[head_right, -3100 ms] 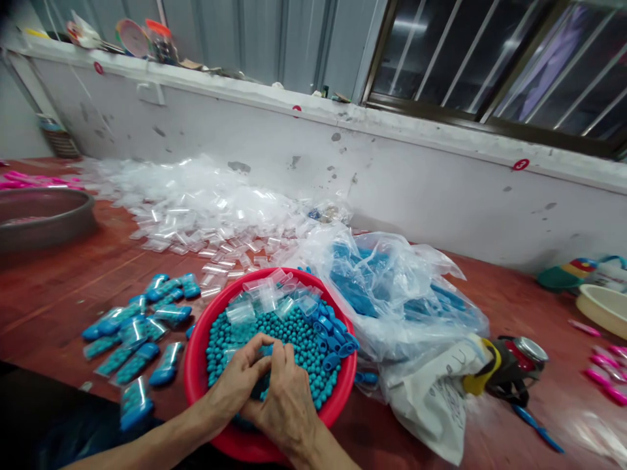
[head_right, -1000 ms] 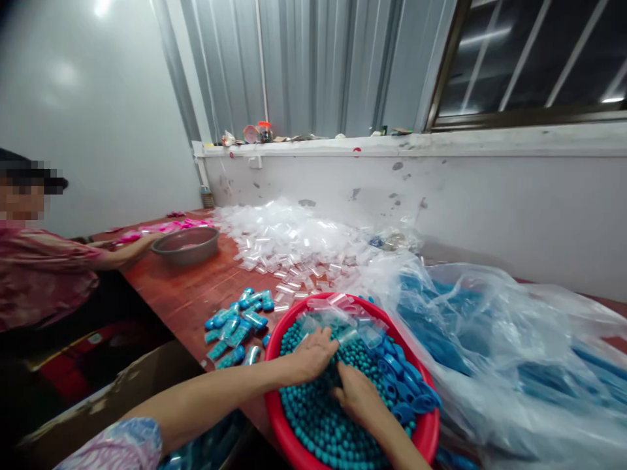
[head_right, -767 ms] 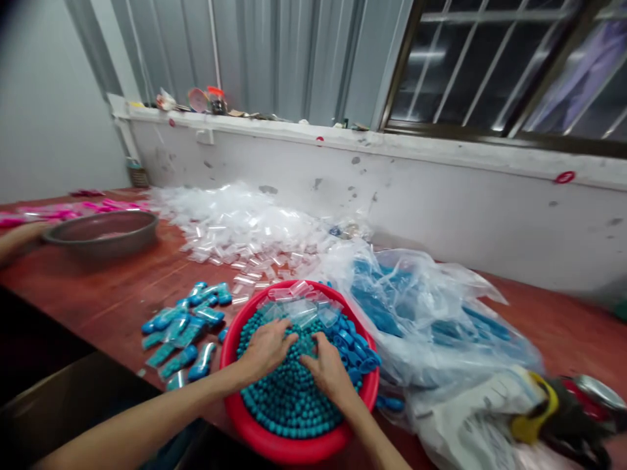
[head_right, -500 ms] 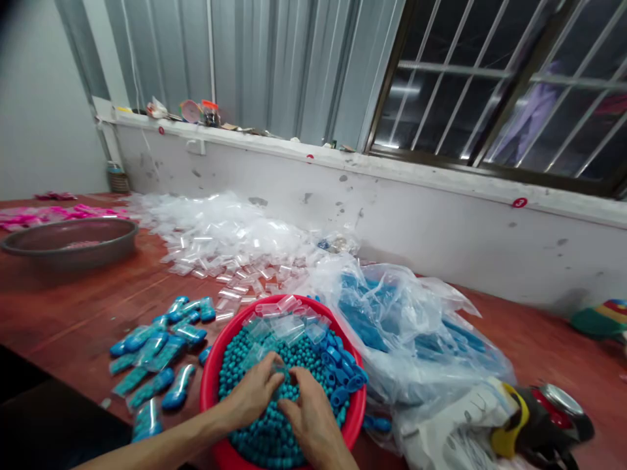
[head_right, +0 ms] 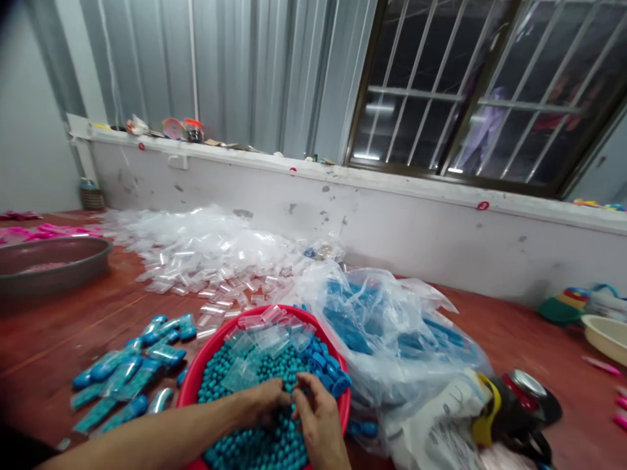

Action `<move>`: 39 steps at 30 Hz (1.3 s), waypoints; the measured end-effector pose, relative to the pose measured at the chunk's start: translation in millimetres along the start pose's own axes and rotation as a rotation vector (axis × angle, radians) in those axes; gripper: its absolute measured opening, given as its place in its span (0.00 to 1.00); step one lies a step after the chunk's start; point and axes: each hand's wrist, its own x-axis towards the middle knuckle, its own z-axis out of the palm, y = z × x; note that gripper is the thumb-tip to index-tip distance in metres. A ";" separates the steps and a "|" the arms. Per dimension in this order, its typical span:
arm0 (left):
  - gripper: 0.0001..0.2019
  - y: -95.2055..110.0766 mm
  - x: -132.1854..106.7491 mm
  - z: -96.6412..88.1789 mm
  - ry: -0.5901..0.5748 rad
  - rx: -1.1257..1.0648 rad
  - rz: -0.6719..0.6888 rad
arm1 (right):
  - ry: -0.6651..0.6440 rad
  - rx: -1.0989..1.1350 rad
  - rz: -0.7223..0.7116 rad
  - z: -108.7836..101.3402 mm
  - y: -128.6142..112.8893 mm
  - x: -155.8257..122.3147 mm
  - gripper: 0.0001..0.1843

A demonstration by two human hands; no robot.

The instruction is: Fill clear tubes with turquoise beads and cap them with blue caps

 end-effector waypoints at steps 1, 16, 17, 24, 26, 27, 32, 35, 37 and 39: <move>0.12 0.9 -1.6 -3.1 -0.007 -0.050 -0.025 | 0.007 0.057 0.022 -2.3 -5.3 -1.5 0.20; 0.11 -1.8 -39.4 -21.3 0.199 -0.271 -0.097 | -0.287 -0.634 -0.163 -16.5 -32.2 5.3 0.17; 0.11 -1.4 -42.6 -20.0 0.191 -0.270 -0.103 | -0.321 -0.659 -0.191 -10.1 -34.6 7.9 0.18; 0.11 1.5 -60.5 -17.6 0.194 -0.211 -0.193 | -0.449 -0.888 -0.194 -1.8 -32.3 1.2 0.06; 0.12 -0.1 -62.0 -18.6 0.196 -0.220 -0.211 | -0.471 -0.982 -0.197 -10.5 -34.7 1.7 0.07; 0.12 -0.9 -62.4 -18.9 0.180 -0.234 -0.216 | -0.453 -1.036 -0.199 -14.2 -36.6 4.5 0.07; 0.16 -5.1 -62.6 -18.1 0.098 -0.293 -0.203 | -0.125 -1.365 -0.118 -11.9 -36.1 30.5 0.06; 0.19 -10.9 -60.0 -17.8 0.101 -0.340 -0.166 | -0.114 -1.386 -0.126 -1.1 -26.9 40.0 0.10; 0.22 -16.1 -56.0 -18.3 0.081 -0.365 -0.144 | -0.149 -1.299 -0.171 2.2 -22.3 44.5 0.11; 0.24 -21.0 -51.0 -19.1 0.063 -0.356 -0.120 | -0.148 -1.087 -0.187 1.2 -20.4 49.0 0.11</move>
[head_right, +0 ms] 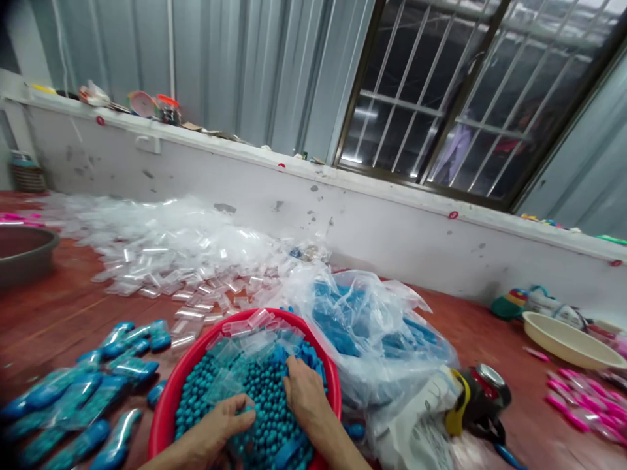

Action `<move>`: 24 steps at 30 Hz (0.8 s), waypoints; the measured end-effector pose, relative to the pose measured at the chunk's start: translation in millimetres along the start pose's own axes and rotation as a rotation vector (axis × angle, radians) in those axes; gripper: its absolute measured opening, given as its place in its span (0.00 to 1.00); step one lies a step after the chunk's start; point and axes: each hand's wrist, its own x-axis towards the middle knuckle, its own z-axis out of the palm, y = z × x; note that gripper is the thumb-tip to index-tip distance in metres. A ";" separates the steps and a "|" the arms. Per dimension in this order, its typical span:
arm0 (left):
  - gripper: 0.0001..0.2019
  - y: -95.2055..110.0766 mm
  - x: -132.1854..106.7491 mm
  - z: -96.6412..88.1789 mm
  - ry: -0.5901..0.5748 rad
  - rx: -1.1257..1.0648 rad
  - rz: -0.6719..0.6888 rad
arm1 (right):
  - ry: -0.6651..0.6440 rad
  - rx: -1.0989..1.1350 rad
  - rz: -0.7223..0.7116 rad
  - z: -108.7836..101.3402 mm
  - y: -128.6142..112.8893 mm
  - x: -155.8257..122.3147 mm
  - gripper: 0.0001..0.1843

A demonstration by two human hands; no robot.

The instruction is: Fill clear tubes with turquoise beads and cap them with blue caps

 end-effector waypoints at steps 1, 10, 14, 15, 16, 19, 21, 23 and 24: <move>0.24 -1.4 2.5 -0.8 0.000 0.009 0.016 | 0.014 0.116 0.016 -0.4 1.8 1.2 0.11; 0.24 6.3 -3.9 2.0 0.135 -0.003 0.050 | -0.186 0.016 -0.025 -4.9 8.1 -17.6 0.10; 0.19 13.5 -11.3 4.3 0.142 -0.010 0.073 | -0.144 0.178 0.019 -10.4 11.8 -15.4 0.11; 0.18 14.5 -12.7 5.1 0.134 -0.012 0.075 | -0.128 0.312 0.050 -10.0 10.5 -15.5 0.13; 0.17 15.1 -13.9 6.0 0.120 -0.013 0.088 | -0.121 0.465 0.077 -8.8 7.9 -16.5 0.14; 0.14 14.8 -15.9 8.2 0.085 0.002 0.186 | -0.127 0.760 0.058 -3.9 -5.6 -23.3 0.15; 0.13 13.8 -16.6 9.3 0.085 0.013 0.243 | -0.088 0.753 -0.011 -3.3 -14.8 -27.9 0.11; 0.12 13.4 -17.3 10.3 0.097 0.013 0.262 | -0.023 0.706 -0.049 -6.2 -20.6 -30.4 0.09; 0.12 13.4 -17.6 10.7 0.105 0.012 0.267 | -0.003 0.691 -0.056 -8.2 -22.0 -30.9 0.10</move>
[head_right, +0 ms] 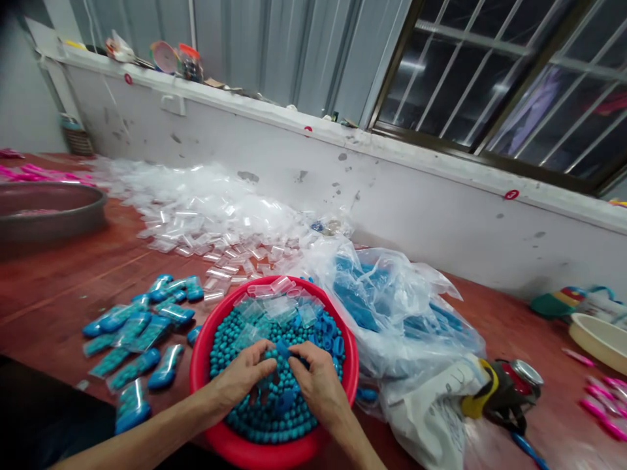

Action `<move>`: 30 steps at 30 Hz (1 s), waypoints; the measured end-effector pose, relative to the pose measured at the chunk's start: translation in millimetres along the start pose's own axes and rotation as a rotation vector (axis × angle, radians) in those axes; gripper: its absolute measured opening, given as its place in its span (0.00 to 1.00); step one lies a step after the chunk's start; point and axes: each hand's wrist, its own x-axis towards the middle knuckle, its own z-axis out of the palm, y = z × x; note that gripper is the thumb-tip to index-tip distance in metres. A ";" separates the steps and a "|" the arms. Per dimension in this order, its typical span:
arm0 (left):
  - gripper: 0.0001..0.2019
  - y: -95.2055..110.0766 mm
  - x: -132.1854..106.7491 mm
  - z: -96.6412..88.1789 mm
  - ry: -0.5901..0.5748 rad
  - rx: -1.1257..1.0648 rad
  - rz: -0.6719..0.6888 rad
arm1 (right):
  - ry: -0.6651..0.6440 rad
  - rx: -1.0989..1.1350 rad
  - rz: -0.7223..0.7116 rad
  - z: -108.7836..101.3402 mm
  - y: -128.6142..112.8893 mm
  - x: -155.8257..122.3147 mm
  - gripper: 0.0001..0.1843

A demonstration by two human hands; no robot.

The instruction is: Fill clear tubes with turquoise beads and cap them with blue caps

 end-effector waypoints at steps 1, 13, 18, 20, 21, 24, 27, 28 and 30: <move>0.12 0.3 -0.3 0.4 0.012 0.006 0.006 | 0.011 -0.008 -0.002 -1.2 -1.8 -0.1 0.12; 0.19 1.2 -0.1 -0.8 -0.036 -0.035 0.057 | 0.022 -0.070 0.006 -8.1 -7.1 -1.8 0.13; 0.24 -1.3 0.5 -1.6 -0.038 -0.049 0.021 | 0.159 -0.327 -0.218 -3.7 -3.8 -6.8 0.11; 0.25 -0.5 -0.3 -1.1 -0.043 -0.071 0.006 | 0.166 -0.428 -0.392 0.6 -1.8 -10.5 0.14; 0.26 -0.1 -0.7 -1.0 -0.048 -0.088 -0.003 | 0.165 -0.464 -0.454 2.4 -1.1 -12.0 0.15; 0.28 0.3 -2.3 -1.5 -0.084 -0.137 -0.027 | 0.188 -0.519 -0.541 4.8 -0.1 -13.9 0.16; 0.30 0.3 -3.7 -2.8 -0.123 -0.173 -0.026 | 0.185 -0.435 -0.562 3.8 1.7 -12.9 0.15; 0.31 0.4 -4.0 -3.2 -0.122 -0.183 -0.023 | 0.189 -0.375 -0.561 3.2 2.9 -12.6 0.15; 0.33 0.9 -4.3 -3.9 -0.114 -0.201 -0.023 | 0.210 -0.265 -0.552 2.5 5.9 -12.7 0.16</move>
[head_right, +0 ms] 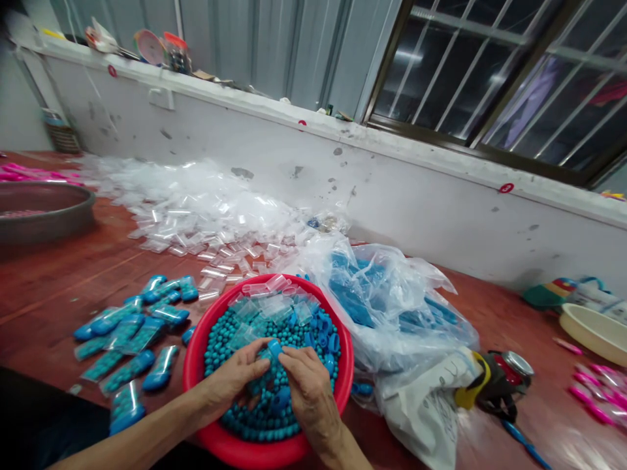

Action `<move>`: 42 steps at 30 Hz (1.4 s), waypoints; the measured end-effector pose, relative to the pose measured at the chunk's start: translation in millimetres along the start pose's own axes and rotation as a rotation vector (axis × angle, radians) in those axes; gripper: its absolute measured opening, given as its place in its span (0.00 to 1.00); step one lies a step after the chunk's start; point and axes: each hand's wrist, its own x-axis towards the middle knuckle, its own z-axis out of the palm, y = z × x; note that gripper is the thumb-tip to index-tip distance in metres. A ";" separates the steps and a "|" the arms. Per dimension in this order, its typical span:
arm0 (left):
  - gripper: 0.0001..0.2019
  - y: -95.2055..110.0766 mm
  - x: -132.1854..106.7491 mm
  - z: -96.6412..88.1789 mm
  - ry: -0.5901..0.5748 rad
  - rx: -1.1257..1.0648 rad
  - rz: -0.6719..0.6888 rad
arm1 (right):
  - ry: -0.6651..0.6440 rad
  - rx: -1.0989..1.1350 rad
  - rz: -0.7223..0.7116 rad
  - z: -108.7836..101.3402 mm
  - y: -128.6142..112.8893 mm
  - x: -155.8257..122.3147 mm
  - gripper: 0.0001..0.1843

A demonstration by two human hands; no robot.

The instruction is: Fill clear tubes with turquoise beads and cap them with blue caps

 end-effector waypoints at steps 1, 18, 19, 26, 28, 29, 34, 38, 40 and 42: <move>0.34 0.4 0.0 -0.2 0.002 -0.007 -0.002 | 0.022 0.021 0.006 0.2 1.2 -1.3 0.17; 0.28 1.0 1.3 1.2 -0.023 -0.001 -0.020 | -0.007 -0.003 -0.018 1.5 3.3 -3.9 0.19; 0.28 1.4 1.0 1.6 -0.010 0.010 -0.015 | 0.001 0.027 -0.003 1.3 2.0 -1.9 0.19; 0.36 3.4 1.7 -0.5 0.045 0.004 -0.033 | 0.068 0.163 0.223 -2.4 -2.5 0.2 0.15; 0.36 3.1 2.2 -0.5 0.037 -0.003 -0.038 | 0.088 0.142 0.226 -1.0 -1.7 -3.3 0.16; 0.36 2.9 2.3 -0.5 0.034 -0.003 -0.035 | 0.081 0.128 0.208 -0.1 -1.0 -5.1 0.16; 0.35 1.5 1.3 -1.1 0.008 -0.020 -0.021 | -0.030 -0.003 0.051 0.4 2.8 -10.8 0.21; 0.35 2.1 0.0 -1.5 0.046 -0.077 -0.065 | -0.095 -0.031 -0.011 -4.2 2.6 -12.2 0.23; 0.35 2.5 0.0 -1.4 0.044 -0.077 -0.065 | -0.081 -0.008 0.005 -6.1 1.8 -12.1 0.22; 0.34 2.7 0.5 -1.3 0.033 -0.051 -0.053 | -0.020 -0.002 0.072 -7.2 1.5 -11.3 0.20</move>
